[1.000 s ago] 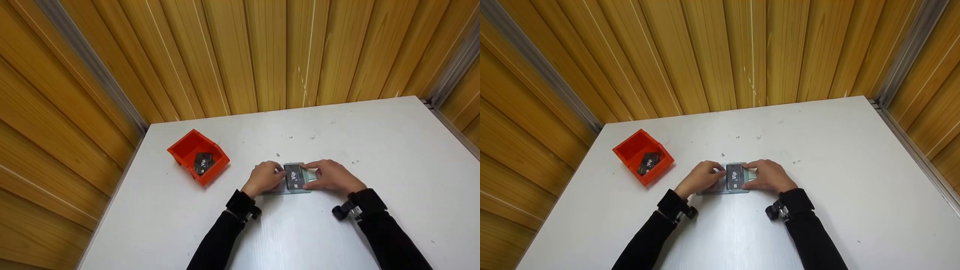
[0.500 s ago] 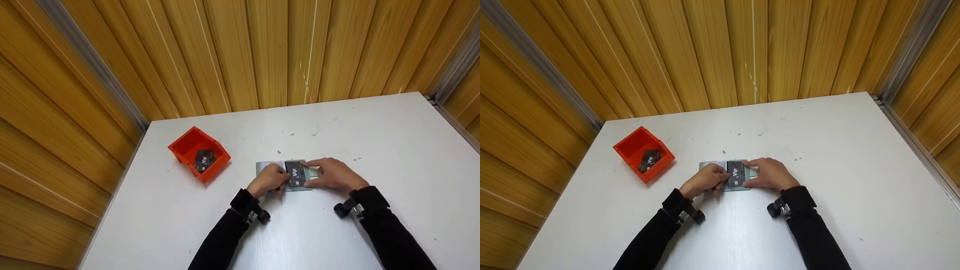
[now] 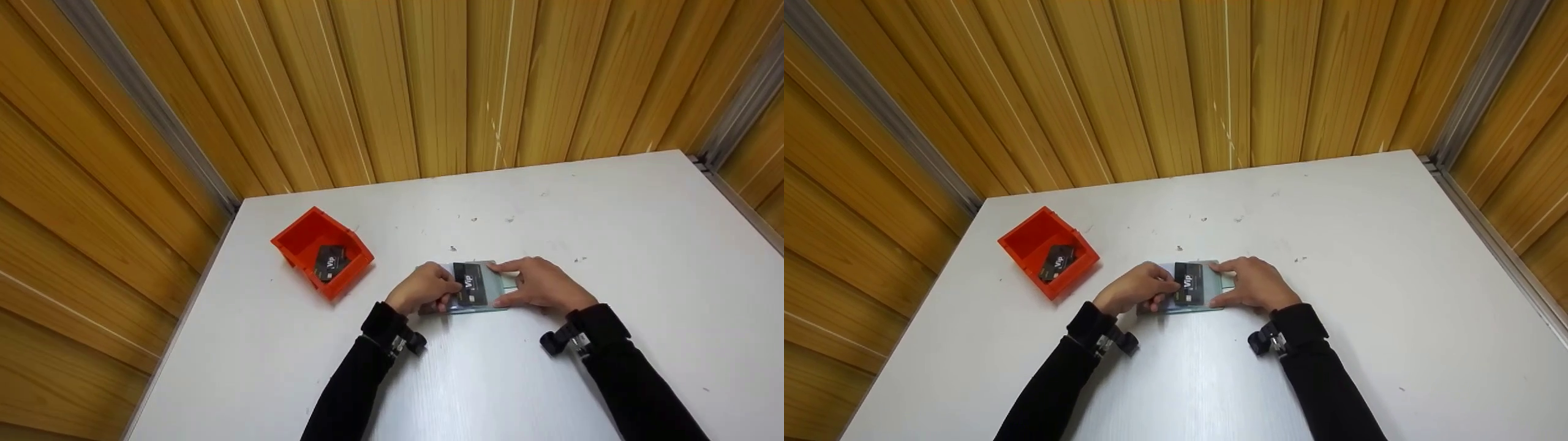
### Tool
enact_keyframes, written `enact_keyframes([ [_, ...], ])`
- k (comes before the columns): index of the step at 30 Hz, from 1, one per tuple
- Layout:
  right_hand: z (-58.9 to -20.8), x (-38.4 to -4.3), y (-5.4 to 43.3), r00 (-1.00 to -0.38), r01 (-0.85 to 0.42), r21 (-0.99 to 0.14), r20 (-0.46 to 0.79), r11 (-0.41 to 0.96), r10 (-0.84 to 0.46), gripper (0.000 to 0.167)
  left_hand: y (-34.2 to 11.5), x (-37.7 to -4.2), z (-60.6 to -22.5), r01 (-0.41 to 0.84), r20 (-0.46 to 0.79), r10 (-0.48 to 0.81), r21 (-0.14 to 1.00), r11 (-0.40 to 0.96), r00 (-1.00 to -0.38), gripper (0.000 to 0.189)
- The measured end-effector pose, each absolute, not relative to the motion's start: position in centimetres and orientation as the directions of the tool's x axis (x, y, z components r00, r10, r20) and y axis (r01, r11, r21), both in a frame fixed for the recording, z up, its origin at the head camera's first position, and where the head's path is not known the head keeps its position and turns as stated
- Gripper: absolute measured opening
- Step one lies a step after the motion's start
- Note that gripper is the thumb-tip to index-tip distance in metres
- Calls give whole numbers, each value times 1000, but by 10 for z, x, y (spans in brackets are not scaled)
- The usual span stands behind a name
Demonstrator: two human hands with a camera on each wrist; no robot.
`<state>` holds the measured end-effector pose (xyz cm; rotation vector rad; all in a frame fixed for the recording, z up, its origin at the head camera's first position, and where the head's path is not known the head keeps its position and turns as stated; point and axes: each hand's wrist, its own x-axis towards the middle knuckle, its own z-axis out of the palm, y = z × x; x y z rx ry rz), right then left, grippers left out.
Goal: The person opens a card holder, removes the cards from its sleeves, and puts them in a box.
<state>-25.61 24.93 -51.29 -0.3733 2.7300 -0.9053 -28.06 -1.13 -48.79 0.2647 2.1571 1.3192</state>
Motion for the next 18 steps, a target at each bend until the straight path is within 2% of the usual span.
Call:
enact_keyframes([
  [7,-514,-256,250,-937,-177,-600,-140,780,-320,84,-36,-291,-471,-116,-378,431,846,521,-820,20],
  [11,-514,-255,250,-938,-167,-609,-144,775,-316,84,-61,-299,-456,-81,-303,396,870,487,-867,17],
  [14,-514,-255,250,-940,-151,-620,-150,770,-305,84,-89,-306,-438,-35,-183,250,865,500,-951,18],
  [16,-513,-255,250,-942,-143,-626,-152,767,-300,85,-110,-310,-427,0,-67,89,799,602,-994,21],
  [18,-513,-255,250,-943,-143,-627,-149,765,-298,85,-130,-315,-421,-19,53,-77,691,723,-996,25],
])
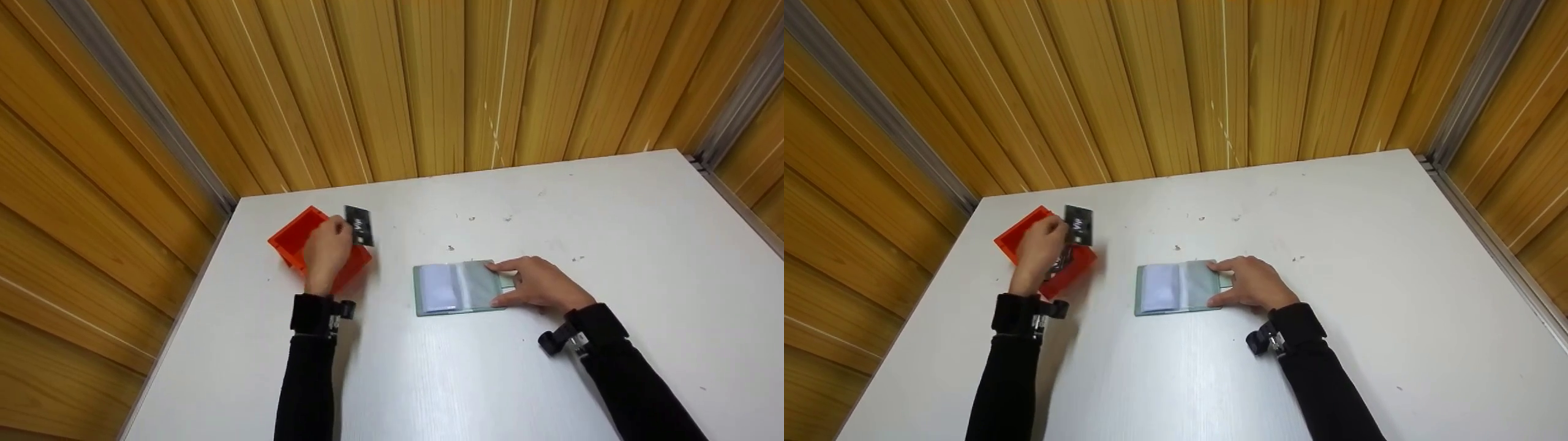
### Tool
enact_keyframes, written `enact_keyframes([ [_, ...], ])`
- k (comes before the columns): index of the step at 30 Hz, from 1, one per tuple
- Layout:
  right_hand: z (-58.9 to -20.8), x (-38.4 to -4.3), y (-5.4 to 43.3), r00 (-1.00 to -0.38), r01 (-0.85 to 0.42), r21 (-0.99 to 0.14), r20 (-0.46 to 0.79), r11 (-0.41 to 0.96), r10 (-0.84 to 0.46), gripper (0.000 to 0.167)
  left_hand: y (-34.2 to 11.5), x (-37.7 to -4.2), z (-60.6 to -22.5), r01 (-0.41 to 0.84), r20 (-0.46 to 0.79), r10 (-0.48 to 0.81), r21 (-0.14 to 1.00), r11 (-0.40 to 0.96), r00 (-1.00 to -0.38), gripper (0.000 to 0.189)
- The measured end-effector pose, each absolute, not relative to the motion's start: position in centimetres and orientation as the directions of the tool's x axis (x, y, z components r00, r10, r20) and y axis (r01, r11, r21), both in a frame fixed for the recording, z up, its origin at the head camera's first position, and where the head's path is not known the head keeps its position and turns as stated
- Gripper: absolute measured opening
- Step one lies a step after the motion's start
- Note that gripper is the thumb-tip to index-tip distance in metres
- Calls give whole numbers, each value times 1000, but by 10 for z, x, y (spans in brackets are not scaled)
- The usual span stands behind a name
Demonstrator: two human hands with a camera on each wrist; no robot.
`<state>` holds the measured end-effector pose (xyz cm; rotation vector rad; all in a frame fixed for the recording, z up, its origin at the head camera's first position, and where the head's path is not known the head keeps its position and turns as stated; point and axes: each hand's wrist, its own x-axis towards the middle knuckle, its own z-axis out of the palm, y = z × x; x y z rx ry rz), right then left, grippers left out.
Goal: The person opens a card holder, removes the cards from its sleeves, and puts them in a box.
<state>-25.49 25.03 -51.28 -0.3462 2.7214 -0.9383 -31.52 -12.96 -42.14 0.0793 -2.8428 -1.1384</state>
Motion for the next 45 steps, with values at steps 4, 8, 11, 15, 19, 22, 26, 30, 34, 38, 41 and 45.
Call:
enact_keyframes([
  [4,-513,-255,251,-944,-145,-625,-146,767,-297,85,-163,-322,-425,-132,210,-256,473,871,-943,31],
  [8,-513,-255,251,-944,-139,-623,-153,770,-294,86,-181,-326,-439,-180,231,-258,310,933,-938,34],
  [11,-513,-255,250,-942,-141,-622,-155,770,-298,86,-184,-326,-447,-178,184,-218,208,962,-959,36],
  [15,-513,-256,250,-941,-143,-626,-153,767,-301,86,-183,-326,-452,-155,99,-165,106,982,-981,37],
  [19,-511,-256,250,-941,-148,-631,-146,762,-304,86,-182,-328,-456,-134,14,-134,9,991,-991,37],
  [22,-511,-256,250,-942,-141,-638,-149,757,-301,86,-181,-329,-458,-126,-30,-128,-61,990,-991,37],
  [26,-512,-256,249,-944,-124,-648,-156,751,-290,86,-178,-329,-462,-144,-23,-148,-144,979,-989,42],
  [30,-514,-257,249,-945,-120,-648,-156,752,-286,87,-171,-328,-465,-180,4,-182,-169,969,-983,46],
  [34,-514,-256,249,-944,-125,-647,-155,752,-291,88,-167,-328,-466,-195,25,-194,-167,966,-981,46],
  [38,-513,-255,249,-944,-121,-642,-161,757,-288,87,-163,-328,-464,-199,87,-188,-137,970,-978,48],
  [41,-512,-255,250,-943,-134,-638,-153,758,-296,86,-156,-328,-457,-213,207,-192,-82,974,-959,48],
  [45,-512,-255,249,-942,-150,-635,-141,758,-304,86,-135,-323,-445,-154,342,-151,18,988,-928,45],
])
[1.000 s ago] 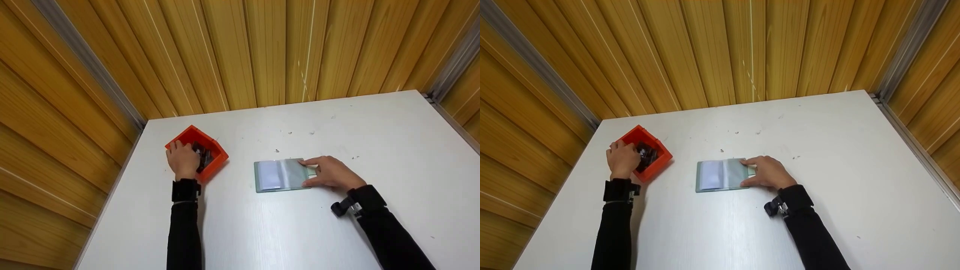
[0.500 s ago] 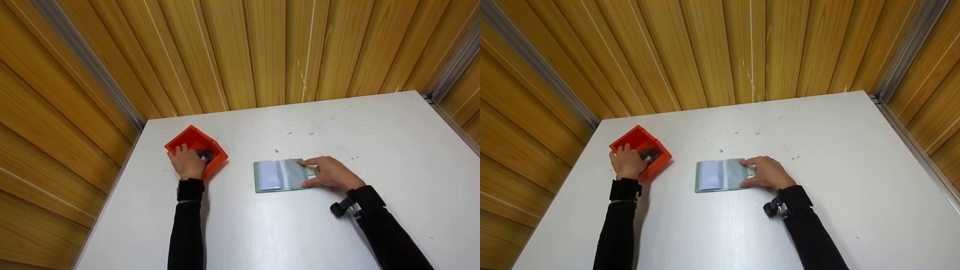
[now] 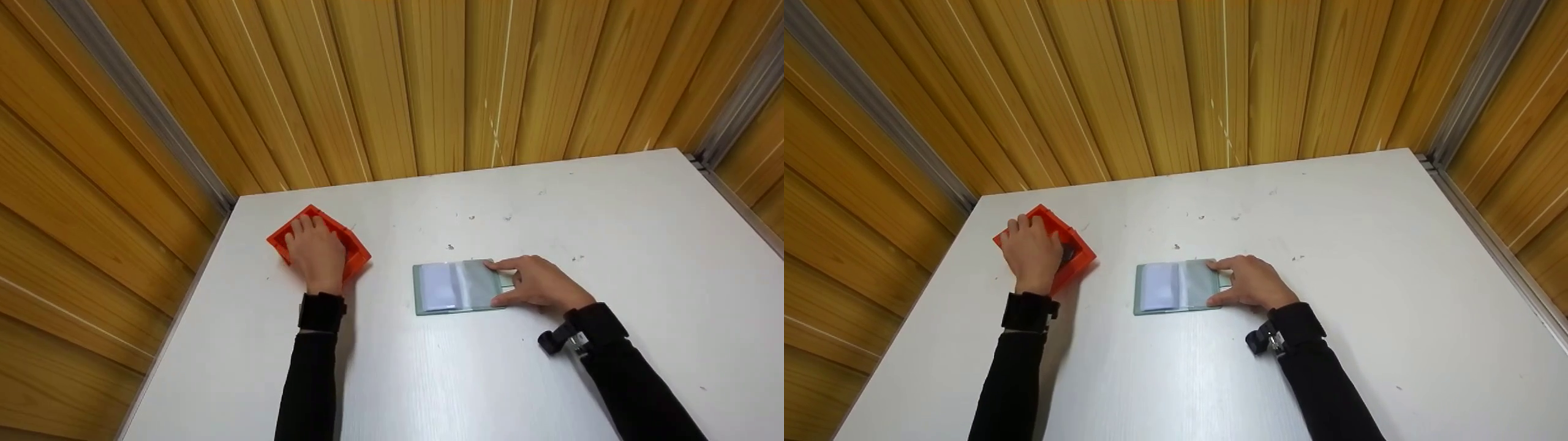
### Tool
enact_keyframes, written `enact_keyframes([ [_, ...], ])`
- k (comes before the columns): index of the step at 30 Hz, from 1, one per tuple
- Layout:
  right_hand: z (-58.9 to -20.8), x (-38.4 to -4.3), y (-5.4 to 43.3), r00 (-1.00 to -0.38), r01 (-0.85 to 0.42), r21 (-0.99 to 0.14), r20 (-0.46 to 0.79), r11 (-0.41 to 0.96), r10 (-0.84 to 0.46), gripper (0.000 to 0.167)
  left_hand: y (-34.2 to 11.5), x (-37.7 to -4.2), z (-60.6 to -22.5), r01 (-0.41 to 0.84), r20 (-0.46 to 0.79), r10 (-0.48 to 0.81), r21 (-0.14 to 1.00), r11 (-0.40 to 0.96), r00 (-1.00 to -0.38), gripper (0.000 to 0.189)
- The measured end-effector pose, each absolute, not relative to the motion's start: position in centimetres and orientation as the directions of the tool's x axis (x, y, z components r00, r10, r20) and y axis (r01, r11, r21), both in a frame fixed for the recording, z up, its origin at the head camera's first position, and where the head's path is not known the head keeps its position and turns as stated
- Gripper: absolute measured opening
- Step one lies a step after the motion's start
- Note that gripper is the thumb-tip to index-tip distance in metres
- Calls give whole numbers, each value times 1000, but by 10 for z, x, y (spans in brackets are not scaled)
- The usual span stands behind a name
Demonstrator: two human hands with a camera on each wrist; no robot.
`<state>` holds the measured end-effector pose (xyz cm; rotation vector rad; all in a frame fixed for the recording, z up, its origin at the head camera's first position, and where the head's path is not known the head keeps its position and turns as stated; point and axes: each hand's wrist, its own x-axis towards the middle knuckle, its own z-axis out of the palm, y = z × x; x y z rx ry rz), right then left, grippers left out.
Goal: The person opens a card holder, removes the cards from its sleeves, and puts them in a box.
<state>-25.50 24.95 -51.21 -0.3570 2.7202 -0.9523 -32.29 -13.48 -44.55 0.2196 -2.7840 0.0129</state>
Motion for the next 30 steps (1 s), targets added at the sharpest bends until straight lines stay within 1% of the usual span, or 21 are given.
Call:
enact_keyframes([
  [2,-512,-254,249,-943,-146,-635,-143,759,-301,86,-121,-318,-441,-55,355,-90,106,993,-931,38],
  [4,-512,-254,249,-943,-140,-634,-148,760,-298,86,-108,-314,-440,66,328,-7,214,975,-945,30],
  [6,-512,-253,249,-944,-137,-632,-150,763,-294,85,-96,-311,-441,195,264,106,339,920,-959,21],
  [8,-511,-252,249,-945,-136,-626,-151,768,-290,85,-86,-308,-445,301,163,255,431,851,-953,16],
  [9,-511,-252,248,-946,-132,-623,-152,771,-286,84,-82,-306,-447,349,103,342,463,814,-934,16],
  [11,-510,-253,247,-945,-138,-618,-152,774,-290,84,-75,-303,-453,416,-24,500,519,746,-866,19],
  [13,-511,-253,245,-943,-142,-617,-153,774,-294,84,-69,-300,-458,463,-120,607,537,705,-786,23],
  [14,-510,-253,244,-943,-145,-617,-152,774,-297,84,-67,-298,-460,480,-152,639,537,694,-754,26],
  [15,-511,-253,244,-941,-147,-616,-153,774,-300,83,-65,-297,-462,491,-176,658,533,689,-733,28],
  [17,-511,-253,244,-939,-158,-614,-149,773,-310,81,-61,-294,-464,497,-206,663,515,699,-719,31],
  [21,-509,-253,244,-935,-179,-603,-141,777,-325,74,-55,-293,-468,499,-216,654,490,715,-725,34],
  [27,-508,-253,245,-928,-218,-588,-122,779,-352,66,-54,-293,-470,506,-200,664,504,701,-721,36],
  [30,-509,-253,246,-925,-236,-605,-102,761,-367,62,-54,-293,-470,509,-194,669,510,693,-717,36],
])
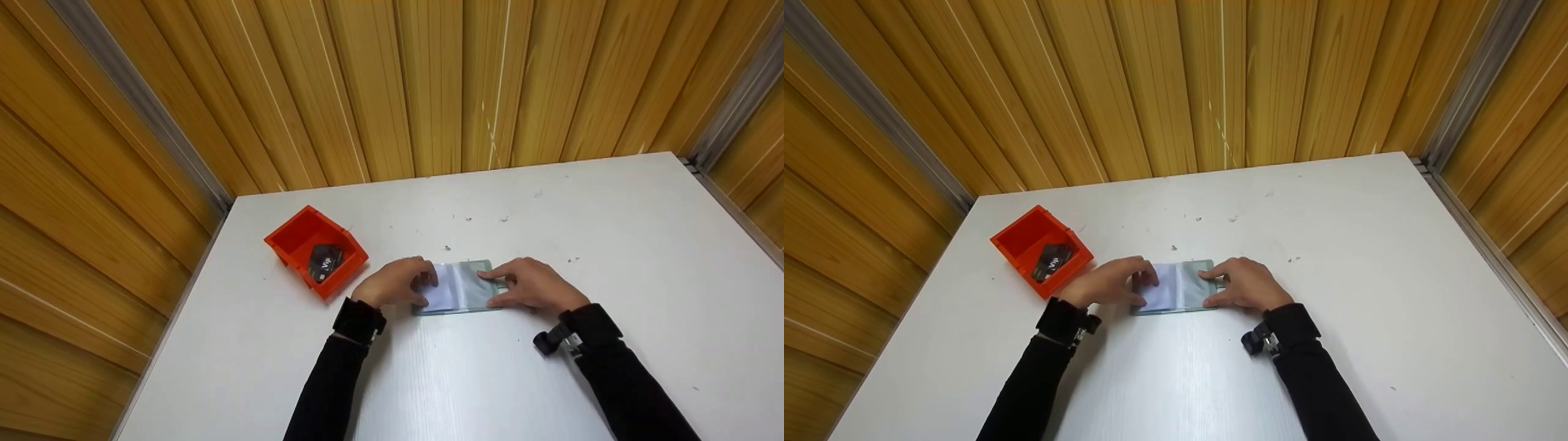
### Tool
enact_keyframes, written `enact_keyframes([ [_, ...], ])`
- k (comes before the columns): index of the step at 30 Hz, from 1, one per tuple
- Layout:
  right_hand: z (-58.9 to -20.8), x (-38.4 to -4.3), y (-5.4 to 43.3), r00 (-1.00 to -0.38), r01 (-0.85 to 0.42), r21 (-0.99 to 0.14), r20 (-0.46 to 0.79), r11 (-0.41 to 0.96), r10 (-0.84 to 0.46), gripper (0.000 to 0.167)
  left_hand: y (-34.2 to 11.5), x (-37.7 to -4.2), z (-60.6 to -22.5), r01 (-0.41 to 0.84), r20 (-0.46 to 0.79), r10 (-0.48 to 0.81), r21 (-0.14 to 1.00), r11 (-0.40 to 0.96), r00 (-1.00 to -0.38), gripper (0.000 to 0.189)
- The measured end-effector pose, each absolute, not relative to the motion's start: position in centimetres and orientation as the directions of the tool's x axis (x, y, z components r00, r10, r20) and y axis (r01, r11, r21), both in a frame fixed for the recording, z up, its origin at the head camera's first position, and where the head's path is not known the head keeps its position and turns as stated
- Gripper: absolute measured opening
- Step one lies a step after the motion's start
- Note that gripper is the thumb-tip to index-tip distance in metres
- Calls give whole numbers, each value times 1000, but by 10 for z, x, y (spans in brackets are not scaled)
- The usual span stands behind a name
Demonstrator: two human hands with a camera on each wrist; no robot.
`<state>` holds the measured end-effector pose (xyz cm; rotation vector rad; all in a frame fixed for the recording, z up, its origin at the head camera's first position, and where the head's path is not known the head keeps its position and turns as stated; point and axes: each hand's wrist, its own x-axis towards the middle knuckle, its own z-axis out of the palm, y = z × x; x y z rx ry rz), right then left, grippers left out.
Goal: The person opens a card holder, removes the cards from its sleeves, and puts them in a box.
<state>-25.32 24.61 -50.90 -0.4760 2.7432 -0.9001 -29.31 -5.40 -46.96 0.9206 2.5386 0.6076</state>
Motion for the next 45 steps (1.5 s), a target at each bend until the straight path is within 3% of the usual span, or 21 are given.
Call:
enact_keyframes([
  [4,-513,-255,246,-922,-250,-669,-56,700,-383,46,-54,-293,-469,508,-195,671,515,690,-715,36],
  [9,-516,-256,242,-925,-268,-749,24,606,-378,11,-55,-294,-469,506,-201,672,518,690,-712,36],
  [17,-513,-256,238,-938,-219,-802,17,556,-346,11,-53,-295,-468,477,-223,659,531,700,-719,35],
  [22,-510,-255,234,-880,-196,-877,-40,438,-474,25,-54,-293,-467,493,-209,664,520,697,-718,32],
  [24,-511,-254,231,-865,-209,-869,-49,449,-499,30,-54,-293,-468,504,-200,668,513,695,-717,30],
  [31,-518,-253,231,-944,-255,-596,-16,761,-329,71,-55,-292,-471,484,-211,655,521,703,-725,30],
  [34,-517,-254,233,-953,-241,-553,-21,797,-303,75,-55,-292,-470,481,-210,655,525,702,-726,31],
  [38,-516,-254,234,-954,-244,-574,0,781,-299,59,-56,-292,-470,484,-209,656,523,702,-725,32],
  [45,-515,-255,229,-950,-297,-653,126,697,-286,6,-55,-293,-469,484,-216,656,520,704,-723,32],
])
